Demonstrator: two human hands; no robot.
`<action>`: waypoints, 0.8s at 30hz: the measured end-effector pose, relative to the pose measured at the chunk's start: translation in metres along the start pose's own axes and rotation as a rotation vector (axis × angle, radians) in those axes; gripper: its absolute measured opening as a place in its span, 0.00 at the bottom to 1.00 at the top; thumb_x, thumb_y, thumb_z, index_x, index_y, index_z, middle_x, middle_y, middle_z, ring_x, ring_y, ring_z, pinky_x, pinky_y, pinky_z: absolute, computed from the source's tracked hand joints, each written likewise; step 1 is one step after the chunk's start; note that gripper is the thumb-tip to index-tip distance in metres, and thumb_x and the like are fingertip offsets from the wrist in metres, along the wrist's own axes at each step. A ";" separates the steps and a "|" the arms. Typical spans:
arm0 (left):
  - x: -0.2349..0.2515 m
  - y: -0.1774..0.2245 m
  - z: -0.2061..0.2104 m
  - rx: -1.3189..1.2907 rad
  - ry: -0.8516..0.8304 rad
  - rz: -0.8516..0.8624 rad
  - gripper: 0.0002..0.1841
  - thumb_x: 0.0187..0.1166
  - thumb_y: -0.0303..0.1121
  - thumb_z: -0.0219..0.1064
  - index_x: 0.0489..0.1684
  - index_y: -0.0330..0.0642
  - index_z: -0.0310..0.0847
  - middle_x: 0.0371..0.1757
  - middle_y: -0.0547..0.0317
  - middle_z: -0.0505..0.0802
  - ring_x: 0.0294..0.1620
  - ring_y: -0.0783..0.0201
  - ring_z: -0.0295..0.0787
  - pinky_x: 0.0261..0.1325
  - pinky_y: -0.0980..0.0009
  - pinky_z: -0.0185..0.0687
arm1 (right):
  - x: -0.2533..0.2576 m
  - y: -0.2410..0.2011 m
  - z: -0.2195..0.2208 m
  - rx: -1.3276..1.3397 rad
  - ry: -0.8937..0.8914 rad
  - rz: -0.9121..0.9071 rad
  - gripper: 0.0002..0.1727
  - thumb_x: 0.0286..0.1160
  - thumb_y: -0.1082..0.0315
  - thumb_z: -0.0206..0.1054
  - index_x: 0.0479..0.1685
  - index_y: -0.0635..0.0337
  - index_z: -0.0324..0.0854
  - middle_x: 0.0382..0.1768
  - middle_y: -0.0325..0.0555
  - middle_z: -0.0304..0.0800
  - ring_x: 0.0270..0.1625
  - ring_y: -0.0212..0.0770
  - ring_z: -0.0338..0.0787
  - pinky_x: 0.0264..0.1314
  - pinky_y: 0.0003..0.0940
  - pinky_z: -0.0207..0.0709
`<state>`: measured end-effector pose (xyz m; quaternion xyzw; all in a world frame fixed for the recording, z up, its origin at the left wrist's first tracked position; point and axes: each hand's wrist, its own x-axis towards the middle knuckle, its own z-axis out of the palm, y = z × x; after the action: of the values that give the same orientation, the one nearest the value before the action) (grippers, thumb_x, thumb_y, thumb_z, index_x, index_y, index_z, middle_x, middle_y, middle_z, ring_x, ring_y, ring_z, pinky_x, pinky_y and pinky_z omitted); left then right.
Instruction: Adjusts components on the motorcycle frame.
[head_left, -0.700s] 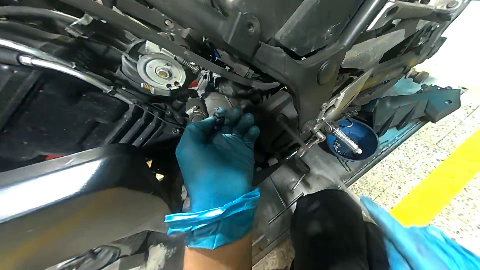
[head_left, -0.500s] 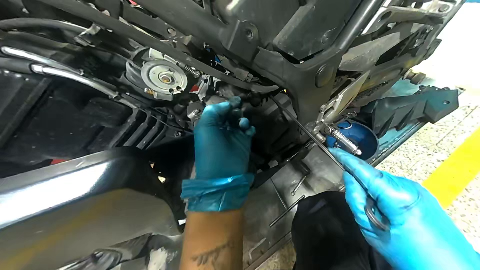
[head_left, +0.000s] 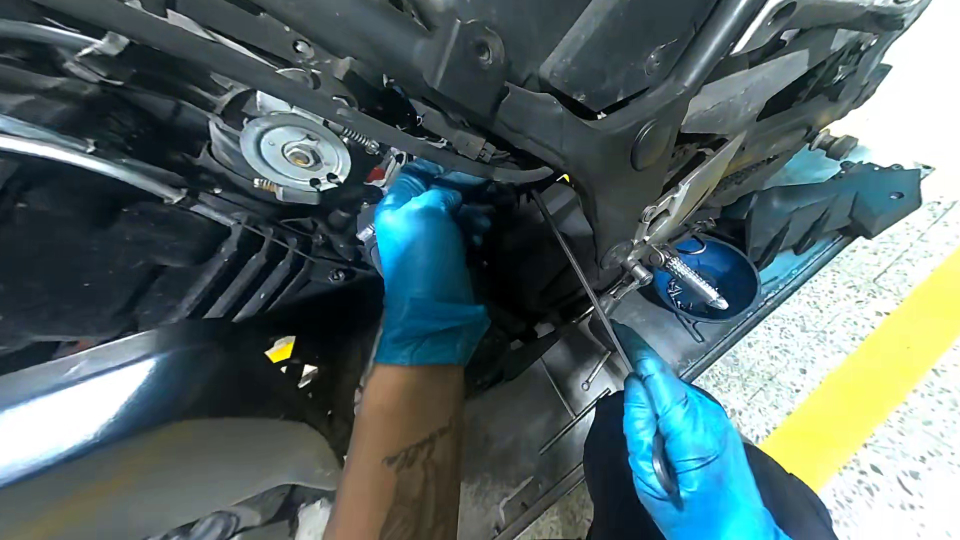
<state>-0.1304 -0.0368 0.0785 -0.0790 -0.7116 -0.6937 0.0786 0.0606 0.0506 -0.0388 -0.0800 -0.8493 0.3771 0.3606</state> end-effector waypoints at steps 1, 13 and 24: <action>-0.005 -0.003 -0.001 0.060 0.012 0.069 0.08 0.85 0.28 0.56 0.53 0.48 0.78 0.32 0.71 0.87 0.22 0.77 0.79 0.26 0.81 0.78 | -0.004 0.006 0.009 -0.002 0.012 -0.015 0.23 0.85 0.68 0.52 0.72 0.68 0.79 0.26 0.41 0.88 0.28 0.35 0.84 0.40 0.27 0.82; -0.007 -0.043 0.009 0.946 -0.107 0.773 0.15 0.86 0.34 0.61 0.59 0.42 0.92 0.56 0.44 0.94 0.60 0.46 0.92 0.61 0.47 0.84 | -0.009 0.066 0.061 -0.257 0.089 -0.249 0.26 0.80 0.67 0.59 0.79 0.63 0.73 0.38 0.47 0.92 0.32 0.42 0.88 0.39 0.36 0.84; -0.017 -0.032 0.015 1.243 -0.077 0.715 0.17 0.90 0.35 0.54 0.65 0.40 0.86 0.55 0.38 0.93 0.55 0.35 0.91 0.51 0.36 0.83 | -0.002 0.038 0.007 0.523 -0.076 0.234 0.22 0.86 0.69 0.56 0.76 0.59 0.80 0.37 0.38 0.92 0.34 0.26 0.86 0.42 0.22 0.83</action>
<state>-0.1206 -0.0225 0.0428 -0.2723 -0.9078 -0.0884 0.3065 0.0522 0.0724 -0.0697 -0.0676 -0.7211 0.6251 0.2911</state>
